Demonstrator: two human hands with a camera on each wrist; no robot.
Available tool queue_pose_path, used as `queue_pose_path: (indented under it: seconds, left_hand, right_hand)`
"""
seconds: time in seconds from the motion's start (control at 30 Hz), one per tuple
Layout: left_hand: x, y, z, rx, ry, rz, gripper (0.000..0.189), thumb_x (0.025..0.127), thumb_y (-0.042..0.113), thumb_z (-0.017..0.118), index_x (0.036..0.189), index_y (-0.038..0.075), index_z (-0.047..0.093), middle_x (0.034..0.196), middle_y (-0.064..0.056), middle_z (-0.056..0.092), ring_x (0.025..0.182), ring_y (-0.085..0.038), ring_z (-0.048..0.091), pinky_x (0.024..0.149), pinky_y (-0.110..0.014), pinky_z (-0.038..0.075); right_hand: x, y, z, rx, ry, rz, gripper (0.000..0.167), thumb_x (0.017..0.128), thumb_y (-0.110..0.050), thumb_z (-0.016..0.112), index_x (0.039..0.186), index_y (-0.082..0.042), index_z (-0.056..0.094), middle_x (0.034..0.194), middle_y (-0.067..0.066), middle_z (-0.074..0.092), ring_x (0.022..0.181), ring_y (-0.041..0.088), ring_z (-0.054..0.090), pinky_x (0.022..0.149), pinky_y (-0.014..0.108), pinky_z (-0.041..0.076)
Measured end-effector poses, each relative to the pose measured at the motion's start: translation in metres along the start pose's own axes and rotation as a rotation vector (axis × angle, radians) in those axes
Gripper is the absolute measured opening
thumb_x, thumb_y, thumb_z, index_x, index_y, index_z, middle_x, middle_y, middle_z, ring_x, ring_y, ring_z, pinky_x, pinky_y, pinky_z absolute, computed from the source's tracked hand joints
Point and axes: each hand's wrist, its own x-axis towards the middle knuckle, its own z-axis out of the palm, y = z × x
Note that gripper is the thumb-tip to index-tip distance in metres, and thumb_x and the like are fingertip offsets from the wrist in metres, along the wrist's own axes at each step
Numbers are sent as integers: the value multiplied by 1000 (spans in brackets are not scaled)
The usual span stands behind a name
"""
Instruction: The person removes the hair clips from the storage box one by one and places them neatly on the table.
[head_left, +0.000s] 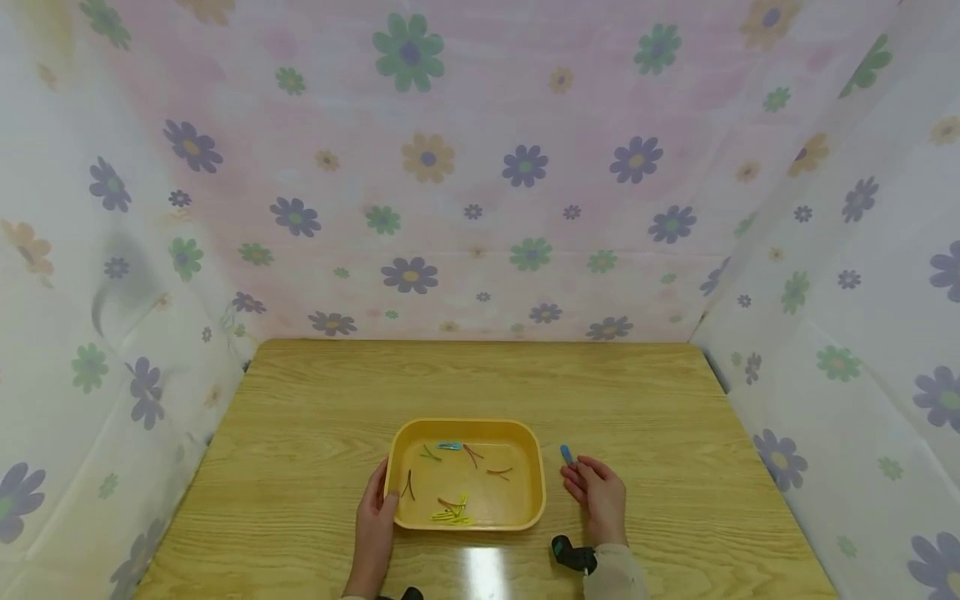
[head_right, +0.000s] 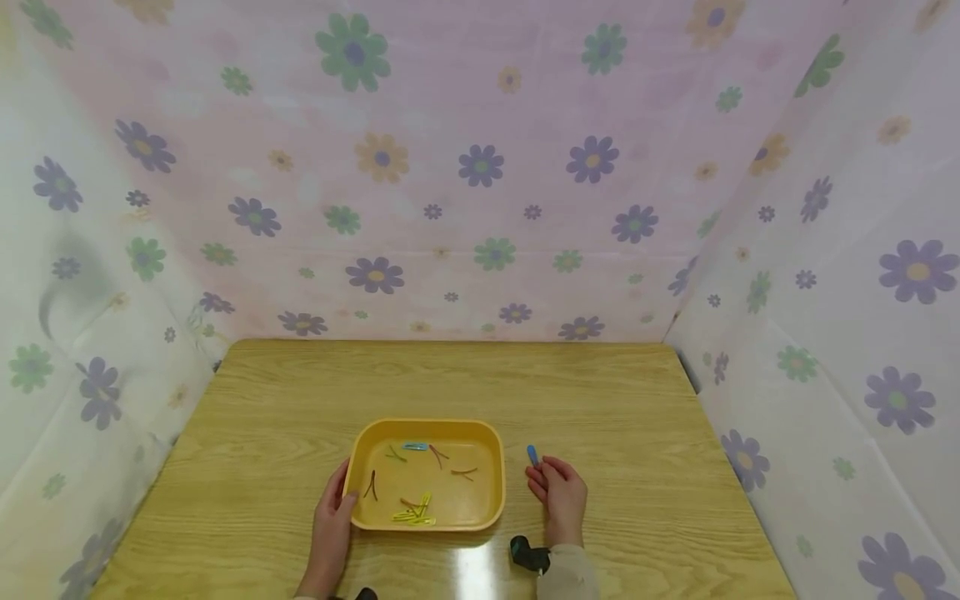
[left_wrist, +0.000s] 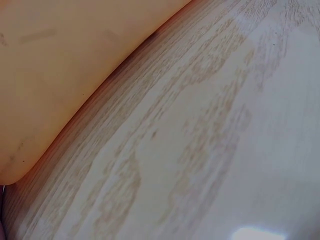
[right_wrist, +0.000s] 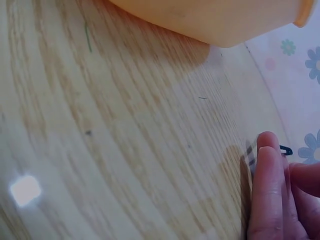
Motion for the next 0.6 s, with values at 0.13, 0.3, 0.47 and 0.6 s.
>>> queue_pose_path:
  seconds: [0.13,0.3,0.47,0.6]
  left_hand:
    - [0,-2,-1,-17,0,8,46,92,13,42,136,26,35,141,6,27,128,-11,25,87,-10,35]
    - [1,-4,-1,-1,14,11,46,92,13,43,135,26,35,141,5,28,128,-12,26,87,-11,37]
    - [1,-5,0,28,34,7,46,91,13,43,135,26,37,140,5,31,128,-14,28,89,-18,39]
    - [2,-4,0,40,36,17,47,90,13,43,135,25,36,140,5,31,128,-14,27,95,-28,36]
  right_hand:
    - [-1,-1,1,2,4,0,34,92,-13,46,121,5,46,99,14,61,88,21,63,76,31,50]
    - [-3,0,1,52,16,-1,35,94,-14,42,124,5,42,93,13,59,84,20,63,76,32,50]
    - [-6,0,0,76,29,-3,37,95,-15,41,127,3,38,90,9,57,81,19,63,75,33,51]
    - [-9,-1,2,58,17,1,36,94,-16,43,125,2,41,89,7,59,81,18,63,74,32,51]
